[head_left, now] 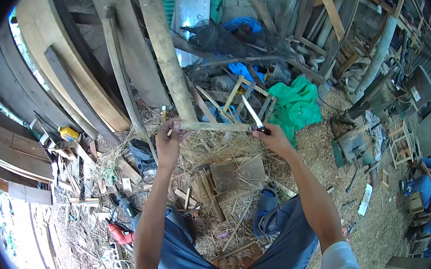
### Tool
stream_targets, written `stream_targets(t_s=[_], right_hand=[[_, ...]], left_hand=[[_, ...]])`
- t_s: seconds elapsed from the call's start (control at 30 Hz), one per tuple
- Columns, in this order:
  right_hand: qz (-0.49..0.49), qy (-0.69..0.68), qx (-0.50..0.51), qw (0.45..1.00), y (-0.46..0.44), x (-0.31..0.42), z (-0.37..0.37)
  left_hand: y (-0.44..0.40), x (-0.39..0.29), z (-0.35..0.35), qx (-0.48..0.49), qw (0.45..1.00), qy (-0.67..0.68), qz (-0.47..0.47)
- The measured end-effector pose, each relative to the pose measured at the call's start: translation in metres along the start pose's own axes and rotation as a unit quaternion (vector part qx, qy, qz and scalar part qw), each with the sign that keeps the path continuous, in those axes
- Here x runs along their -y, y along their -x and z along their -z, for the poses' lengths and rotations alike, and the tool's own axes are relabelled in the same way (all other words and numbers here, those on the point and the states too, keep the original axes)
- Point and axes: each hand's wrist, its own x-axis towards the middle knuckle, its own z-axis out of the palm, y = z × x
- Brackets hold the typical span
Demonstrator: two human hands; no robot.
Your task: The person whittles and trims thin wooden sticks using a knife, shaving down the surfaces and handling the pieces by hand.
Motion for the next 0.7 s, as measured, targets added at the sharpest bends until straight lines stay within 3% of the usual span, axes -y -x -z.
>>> stream_targets(t_s=[0.1, 0.33, 0.43, 0.5, 0.53, 0.6, 0.67, 0.7], right_hand=[[-0.054, -0.094, -0.025, 0.994, 0.021, 0.041, -0.01], [-0.062, -0.303, -0.049, 0.95, 0.046, 0.087, -0.036], [-0.064, -0.291, -0.092, 0.95, 0.051, 0.089, -0.042], [-0.057, -0.275, -0.095, 0.955, 0.051, 0.091, -0.045], [-0.049, -0.26, -0.1, 0.959, 0.052, 0.091, -0.047], [-0.045, -0.237, -0.1, 0.965, 0.053, 0.089, -0.052], [0.059, -0.043, -0.143, 0.987, 0.053, 0.087, -0.061], [0.06, 0.008, -0.126, 0.99, 0.052, 0.087, -0.063]], left_hand=[[0.012, 0.007, 0.022, -0.016, 0.996, 0.067, 0.05], [0.025, -0.005, 0.039, -0.013, 0.987, 0.126, 0.094], [0.025, -0.004, 0.049, 0.022, 0.991, 0.086, 0.103], [0.026, -0.002, 0.058, 0.123, 0.968, -0.188, 0.111], [0.029, 0.002, 0.06, 0.12, 0.968, -0.19, 0.113], [0.035, 0.008, 0.053, 0.129, 0.928, -0.347, -0.049], [0.045, -0.005, 0.032, 0.138, 0.927, -0.344, -0.063], [0.049, -0.011, 0.019, 0.172, 0.935, -0.303, -0.06]])
